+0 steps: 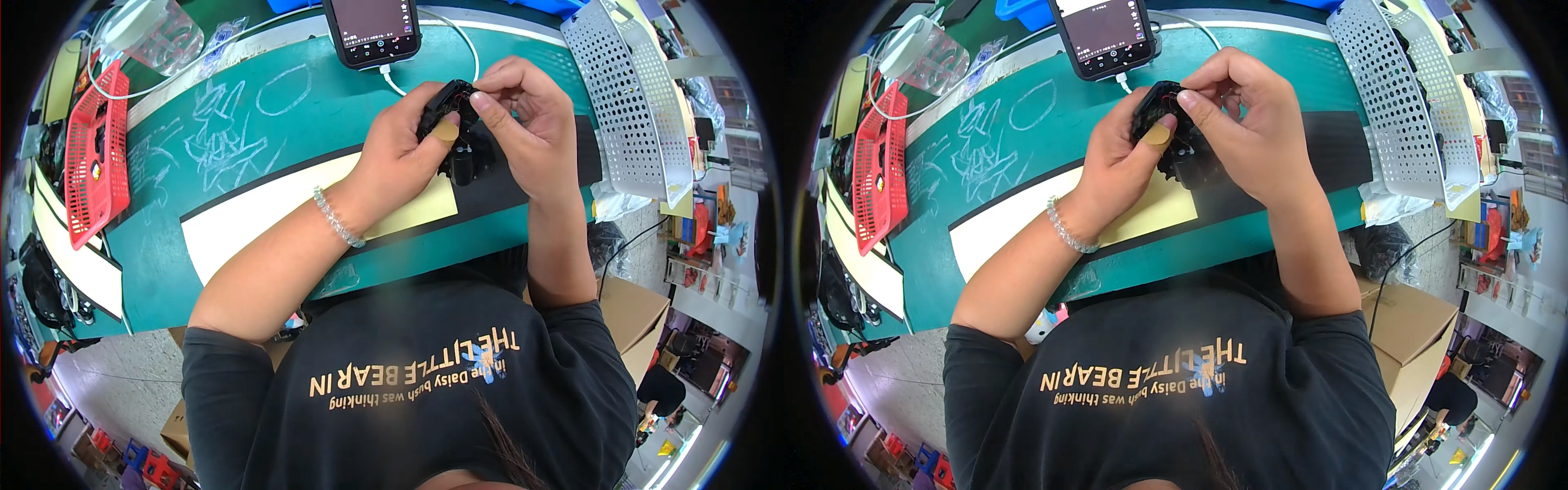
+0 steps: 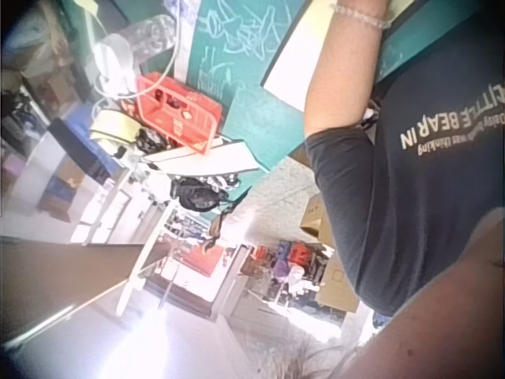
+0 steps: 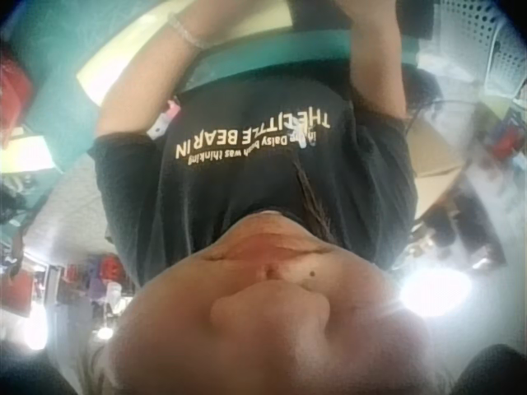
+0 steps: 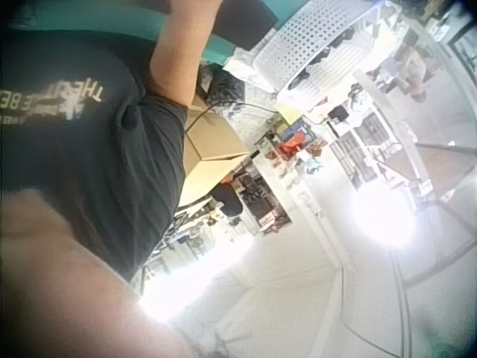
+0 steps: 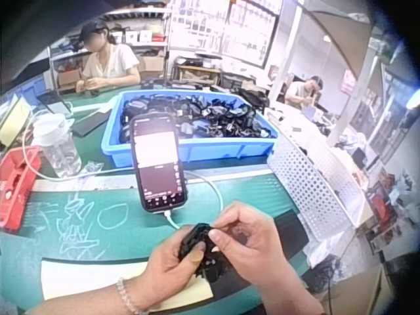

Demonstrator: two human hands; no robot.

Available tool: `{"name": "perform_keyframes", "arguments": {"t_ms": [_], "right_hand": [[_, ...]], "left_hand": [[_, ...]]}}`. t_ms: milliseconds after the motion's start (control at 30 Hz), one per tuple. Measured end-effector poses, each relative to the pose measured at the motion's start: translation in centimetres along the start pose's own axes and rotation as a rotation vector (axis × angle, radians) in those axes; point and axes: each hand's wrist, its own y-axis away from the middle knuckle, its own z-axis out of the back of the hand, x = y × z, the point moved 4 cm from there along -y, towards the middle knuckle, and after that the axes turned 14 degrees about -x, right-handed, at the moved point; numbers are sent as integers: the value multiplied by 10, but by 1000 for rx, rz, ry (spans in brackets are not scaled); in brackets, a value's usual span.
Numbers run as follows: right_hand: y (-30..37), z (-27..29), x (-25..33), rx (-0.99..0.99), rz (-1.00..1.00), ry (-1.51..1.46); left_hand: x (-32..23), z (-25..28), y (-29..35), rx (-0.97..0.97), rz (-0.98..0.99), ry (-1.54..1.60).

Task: Assemble electronic components by placing the circuit board and battery into a plastic mouse casing.

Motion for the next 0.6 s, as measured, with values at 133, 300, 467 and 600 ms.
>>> {"name": "perform_keyframes", "arguments": {"t_ms": [133,300,467,600], "right_hand": [[-2,-2,-3,48,-116,-95],[3,-9,-4,127,-297,-343],[7,-7,-7,149,-164,-390],[10,1,-10,218,-161,-392]], "left_hand": [[-1,3,-2,10,-40,-116],[-4,3,-3,-15,-154,-190],[-5,1,0,50,-191,-294],[-3,-1,3,147,-103,-255]]}}
